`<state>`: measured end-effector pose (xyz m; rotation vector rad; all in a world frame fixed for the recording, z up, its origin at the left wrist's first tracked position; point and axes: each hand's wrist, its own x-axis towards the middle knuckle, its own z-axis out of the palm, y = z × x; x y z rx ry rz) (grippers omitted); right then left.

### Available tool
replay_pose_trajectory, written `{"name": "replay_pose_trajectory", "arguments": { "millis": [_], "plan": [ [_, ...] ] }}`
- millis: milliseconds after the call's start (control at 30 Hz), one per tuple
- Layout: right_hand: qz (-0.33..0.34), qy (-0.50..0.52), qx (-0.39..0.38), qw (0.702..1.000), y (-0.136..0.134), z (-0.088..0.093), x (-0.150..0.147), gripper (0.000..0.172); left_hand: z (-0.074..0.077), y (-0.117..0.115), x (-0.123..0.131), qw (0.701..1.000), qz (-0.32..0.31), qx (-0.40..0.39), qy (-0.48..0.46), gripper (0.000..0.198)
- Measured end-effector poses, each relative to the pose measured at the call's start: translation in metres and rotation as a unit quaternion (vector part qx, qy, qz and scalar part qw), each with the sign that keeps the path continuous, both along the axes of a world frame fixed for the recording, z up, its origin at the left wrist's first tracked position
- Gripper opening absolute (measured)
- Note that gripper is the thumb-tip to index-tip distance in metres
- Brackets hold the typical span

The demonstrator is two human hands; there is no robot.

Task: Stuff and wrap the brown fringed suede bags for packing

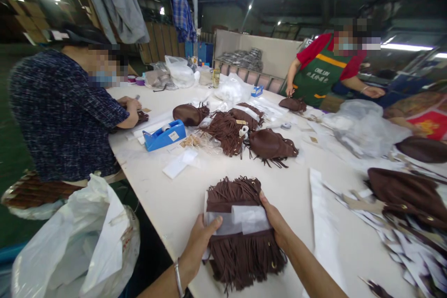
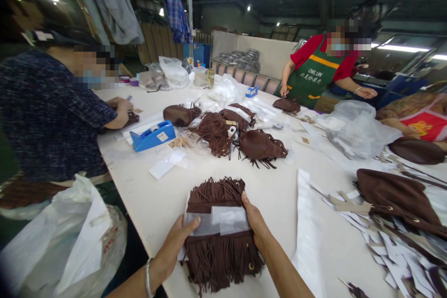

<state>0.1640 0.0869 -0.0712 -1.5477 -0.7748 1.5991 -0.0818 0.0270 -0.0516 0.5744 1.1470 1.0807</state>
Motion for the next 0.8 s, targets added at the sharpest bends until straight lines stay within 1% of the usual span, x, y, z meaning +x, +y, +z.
{"name": "replay_pose_trajectory", "arguments": {
  "millis": [33,100,267,433,533,600,700,800],
  "plan": [
    [0.000,0.002,-0.003,1.000,0.000,0.000,-0.001,0.068,-0.004,-0.001,0.004,0.999,0.023,0.005,0.031,0.060],
    [-0.002,0.004,-0.011,1.000,0.000,-0.001,-0.002,0.070,-0.010,-0.003,0.009,0.997,0.038,0.023,0.058,0.063],
    [-0.020,-0.012,-0.032,0.999,0.001,-0.004,-0.008,0.072,-0.014,-0.004,0.014,0.995,0.033,0.073,0.063,0.056],
    [-0.057,-0.010,-0.025,0.998,0.003,-0.010,-0.015,0.073,-0.019,0.004,0.016,0.994,0.025,0.079,0.071,0.051],
    [-0.061,-0.001,-0.034,0.998,0.004,-0.011,-0.014,0.074,-0.019,0.007,0.011,0.993,-0.002,0.090,0.078,0.049],
    [-0.048,-0.021,-0.045,0.998,0.005,-0.011,-0.010,0.077,-0.019,0.010,0.003,0.992,-0.032,0.094,0.082,0.052],
    [-0.021,-0.122,-0.057,0.991,0.007,-0.011,-0.004,0.083,-0.020,0.015,-0.010,0.983,-0.088,0.118,0.113,0.057],
    [-0.015,-0.196,-0.061,0.978,0.009,-0.013,0.000,0.086,-0.024,0.025,-0.019,0.970,-0.113,0.149,0.154,0.054]
  ]
}}
